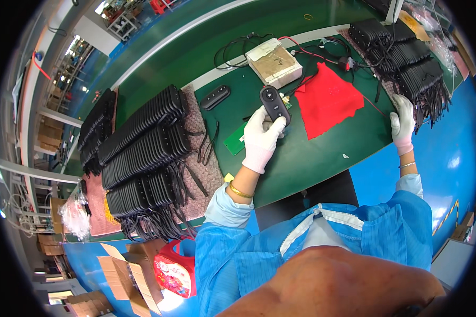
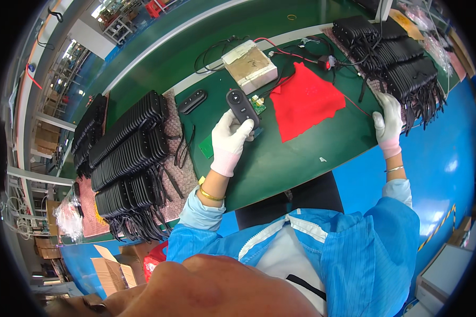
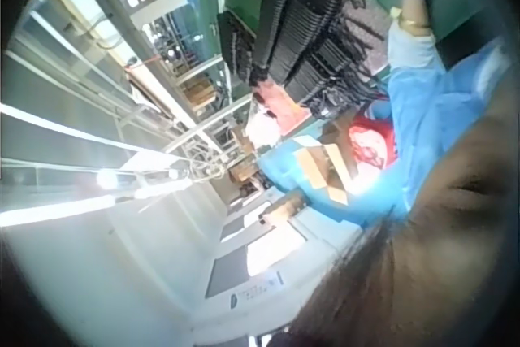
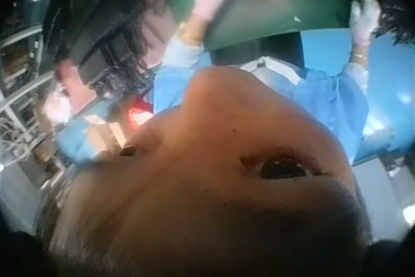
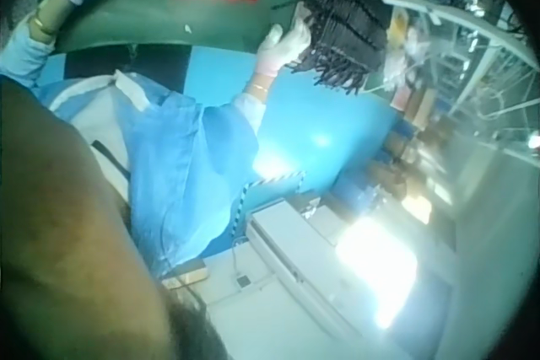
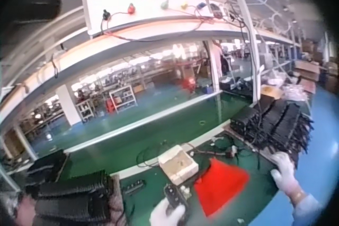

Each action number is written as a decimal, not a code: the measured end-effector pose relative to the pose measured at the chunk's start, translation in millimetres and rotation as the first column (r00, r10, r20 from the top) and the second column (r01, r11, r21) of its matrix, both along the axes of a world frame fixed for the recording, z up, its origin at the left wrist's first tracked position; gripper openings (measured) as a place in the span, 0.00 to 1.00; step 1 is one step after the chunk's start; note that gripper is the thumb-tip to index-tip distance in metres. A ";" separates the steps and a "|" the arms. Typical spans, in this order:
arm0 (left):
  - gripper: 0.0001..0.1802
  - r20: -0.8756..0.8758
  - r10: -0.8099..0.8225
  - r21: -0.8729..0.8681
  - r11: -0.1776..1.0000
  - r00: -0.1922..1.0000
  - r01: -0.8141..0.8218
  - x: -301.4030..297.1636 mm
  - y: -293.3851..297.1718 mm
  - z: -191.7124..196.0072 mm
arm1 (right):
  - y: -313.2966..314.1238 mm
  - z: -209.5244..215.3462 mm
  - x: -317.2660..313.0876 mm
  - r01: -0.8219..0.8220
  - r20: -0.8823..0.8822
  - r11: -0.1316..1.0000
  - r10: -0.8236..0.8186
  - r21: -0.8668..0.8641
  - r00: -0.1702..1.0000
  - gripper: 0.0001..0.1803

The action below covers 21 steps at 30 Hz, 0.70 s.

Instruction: Assembling and testing electronic components on a manufacturing production line.

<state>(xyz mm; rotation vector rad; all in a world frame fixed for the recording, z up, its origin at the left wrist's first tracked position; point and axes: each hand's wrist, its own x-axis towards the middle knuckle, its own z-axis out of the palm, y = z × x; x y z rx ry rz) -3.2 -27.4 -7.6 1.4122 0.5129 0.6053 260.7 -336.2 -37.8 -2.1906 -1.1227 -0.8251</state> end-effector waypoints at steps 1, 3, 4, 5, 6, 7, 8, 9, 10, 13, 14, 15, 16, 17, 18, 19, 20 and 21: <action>0.24 0.003 0.000 -0.015 1.000 1.000 0.000 -0.1 0.3 0.4 | -1.5 -1.4 0.7 0.019 -0.021 1.000 -0.019 0.023 1.000 0.28; 0.24 0.008 0.008 0.015 1.000 1.000 -0.008 1.0 3.2 -0.4 | 16.4 15.1 -12.4 0.048 0.170 0.997 -0.036 -0.065 0.985 0.26; 0.23 0.008 0.010 0.045 0.999 1.000 -0.010 1.5 3.3 -1.0 | 29.7 23.0 -22.3 0.049 0.167 0.996 -0.037 -0.069 0.985 0.26; 0.23 0.008 0.013 0.076 0.997 1.000 -0.014 1.8 3.5 -1.8 | 48.4 31.6 -32.3 -0.038 0.142 0.999 0.037 0.006 0.989 0.24; 0.23 0.007 0.015 0.105 0.994 1.000 -0.016 0.9 3.0 -3.2 | 68.5 38.6 -43.4 -0.121 0.121 0.989 0.111 0.083 0.987 0.23; 0.23 0.005 0.011 0.101 0.995 1.000 -0.011 0.1 2.1 -3.2 | 89.3 45.8 -54.1 -0.210 0.066 0.972 0.204 0.108 0.977 0.24; 0.23 -0.004 0.015 0.138 0.990 1.000 -0.014 0.6 2.1 -4.4 | 111.9 50.2 -63.2 -0.294 0.013 0.945 0.296 0.140 0.955 0.25; 0.22 -0.012 0.022 0.176 0.984 1.000 -0.020 1.2 3.1 -5.1 | 136.0 50.7 -72.4 -0.364 -0.068 0.913 0.382 0.185 0.922 0.25; 0.21 -0.019 0.031 0.214 0.977 0.999 -0.026 1.5 3.9 -5.7 | 159.1 56.2 -85.4 -0.422 -0.161 0.879 0.460 0.222 0.873 0.25; 0.19 -0.034 0.056 0.253 0.966 0.998 -0.045 0.0 3.3 -7.8 | 217.4 70.9 -120.0 -0.510 -0.625 0.780 0.609 0.361 0.488 0.20; 0.18 -0.037 0.065 0.256 0.965 0.997 -0.054 -0.7 2.1 -6.5 | 230.5 71.2 -123.8 -0.512 -0.627 0.779 0.610 0.363 0.484 0.20; 0.17 -0.040 0.068 0.261 0.964 0.997 -0.055 0.4 1.4 -5.8 | 242.6 67.2 -123.5 -0.538 -0.735 0.672 0.665 0.509 0.135 0.19; 0.16 -0.043 0.070 0.266 0.962 0.997 -0.056 1.2 1.7 -5.6 | 249.1 62.1 -122.8 -0.496 -0.731 0.568 0.641 0.657 -0.234 0.18; 0.16 -0.045 0.079 0.263 0.963 0.996 -0.064 0.1 2.7 -6.2 | 252.3 56.9 -124.2 -0.499 -0.733 0.566 0.636 0.656 -0.241 0.18; 0.15 -0.057 0.091 0.302 0.951 0.994 -0.070 -0.6 3.6 -7.0 | 254.3 52.0 -126.8 -0.474 -0.714 0.562 0.655 0.678 -0.246 0.17; 0.14 -0.069 0.103 0.340 0.937 0.992 -0.073 -1.0 4.5 -8.1 | 255.5 46.9 -129.4 -0.447 -0.696 0.558 0.674 0.700 -0.248 0.17; 0.13 -0.081 0.113 0.378 0.923 0.990 -0.075 -1.0 5.2 -9.4 | 256.0 41.9 -131.2 -0.418 -0.677 0.554 0.692 0.720 -0.250 0.16; 0.12 -0.093 0.123 0.414 0.907 0.988 -0.074 -0.7 5.8 -10.9 | 256.2 38.2 -132.1 -0.389 -0.659 0.550 0.710 0.739 -0.249 0.15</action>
